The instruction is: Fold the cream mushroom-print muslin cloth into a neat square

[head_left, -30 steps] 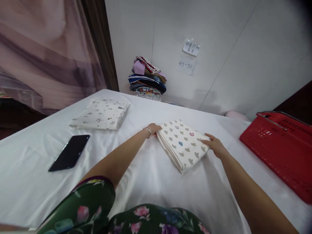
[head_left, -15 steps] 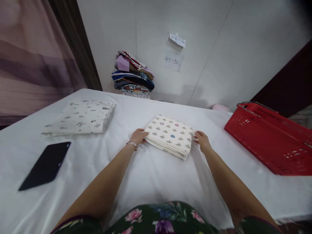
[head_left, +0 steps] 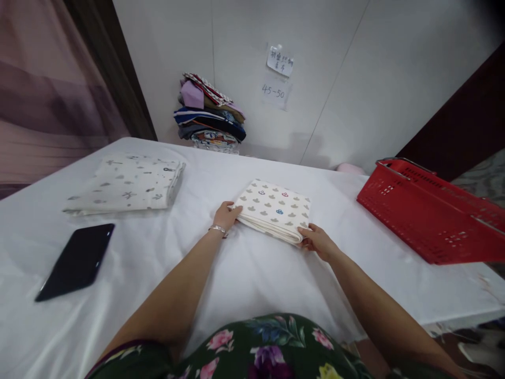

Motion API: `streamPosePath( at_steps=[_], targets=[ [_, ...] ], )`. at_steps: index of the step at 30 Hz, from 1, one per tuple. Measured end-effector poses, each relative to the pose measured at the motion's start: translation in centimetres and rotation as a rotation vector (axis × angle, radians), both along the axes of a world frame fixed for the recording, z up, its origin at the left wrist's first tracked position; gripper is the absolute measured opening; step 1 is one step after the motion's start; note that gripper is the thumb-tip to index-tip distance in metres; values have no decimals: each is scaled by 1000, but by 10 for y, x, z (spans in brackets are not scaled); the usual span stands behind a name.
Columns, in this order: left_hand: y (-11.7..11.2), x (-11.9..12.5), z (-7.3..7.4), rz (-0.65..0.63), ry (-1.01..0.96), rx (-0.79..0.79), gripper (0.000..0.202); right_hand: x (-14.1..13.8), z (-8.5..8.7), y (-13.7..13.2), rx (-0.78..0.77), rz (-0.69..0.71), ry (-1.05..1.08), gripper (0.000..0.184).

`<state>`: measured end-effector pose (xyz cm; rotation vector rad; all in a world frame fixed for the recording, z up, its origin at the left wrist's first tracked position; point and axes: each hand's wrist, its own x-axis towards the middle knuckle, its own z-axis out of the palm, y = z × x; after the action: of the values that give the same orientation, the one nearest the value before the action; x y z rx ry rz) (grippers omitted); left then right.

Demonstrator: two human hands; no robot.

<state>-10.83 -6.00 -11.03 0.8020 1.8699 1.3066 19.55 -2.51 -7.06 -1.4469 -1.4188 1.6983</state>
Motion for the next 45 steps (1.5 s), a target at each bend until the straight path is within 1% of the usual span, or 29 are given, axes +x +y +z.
streamPosePath(
  at_steps=[3, 7, 9, 11, 13, 16, 17, 20, 22, 24, 26, 27, 29, 31, 32, 34, 36, 38, 40, 42, 44, 45],
  targets=[
    [1, -1, -4, -10, 23, 2, 47, -1, 3, -7, 5, 6, 49, 56],
    [1, 0, -4, -16, 52, 0, 47, -5, 3, -15, 37, -78, 67, 93],
    [0, 1, -3, -11, 65, -13, 46, -6, 1, -15, 87, -135, 88, 99],
    [0, 2, -2, -9, 87, -29, 44, -6, -2, -13, 144, -189, 104, 97],
    [0, 2, -2, -2, 119, -42, 43, -5, -5, -11, 145, -209, 90, 95],
    [1, 1, -1, 6, 138, -68, 43, -5, -8, -11, 83, -160, 35, 94],
    [1, 1, 0, 5, 137, -82, 44, -5, -9, -12, 85, -136, 16, 94],
    [0, 1, 4, -21, 175, -128, 44, -2, -13, -13, 160, -88, -88, 95],
    [-1, 2, 6, -33, 247, -147, 42, 2, -17, -14, 225, -82, -232, 94],
    [-3, 3, 7, -39, 337, -164, 39, 6, -19, -16, 370, -63, -427, 87],
    [-6, 5, 9, -49, 420, -181, 39, 6, -16, -19, 628, -7, -584, 74],
    [-7, 7, 10, -56, 459, -189, 40, 4, -12, -20, 772, 32, -624, 66],
    [-9, 9, 13, -66, 528, -205, 41, -6, -2, -23, 1018, 110, -628, 56],
    [-11, 10, 15, -76, 568, -217, 42, -20, 7, -23, 1163, 188, -611, 54],
    [-12, 10, 16, -81, 571, -224, 43, -28, 8, -21, 1199, 244, -621, 55],
    [-12, 8, 15, -92, 542, -230, 43, -39, 3, -16, 1203, 388, -691, 59],
    [-12, 5, 13, -92, 502, -221, 44, -45, -10, -10, 1165, 529, -780, 63],
    [-11, 1, 11, -92, 468, -196, 43, -45, -23, -5, 1144, 598, -839, 64],
    [-10, -3, 10, -110, 396, -152, 44, -41, -30, -3, 1133, 604, -854, 64],
    [-9, -8, 11, -143, 256, -102, 48, -40, -27, -2, 1091, 601, -830, 62],
    [-10, -14, 12, -157, 127, -67, 54, -43, -17, -3, 1054, 583, -760, 56],
    [-11, -16, 13, -149, 98, -61, 55, -48, -11, -3, 1051, 564, -711, 51]
  ],
)
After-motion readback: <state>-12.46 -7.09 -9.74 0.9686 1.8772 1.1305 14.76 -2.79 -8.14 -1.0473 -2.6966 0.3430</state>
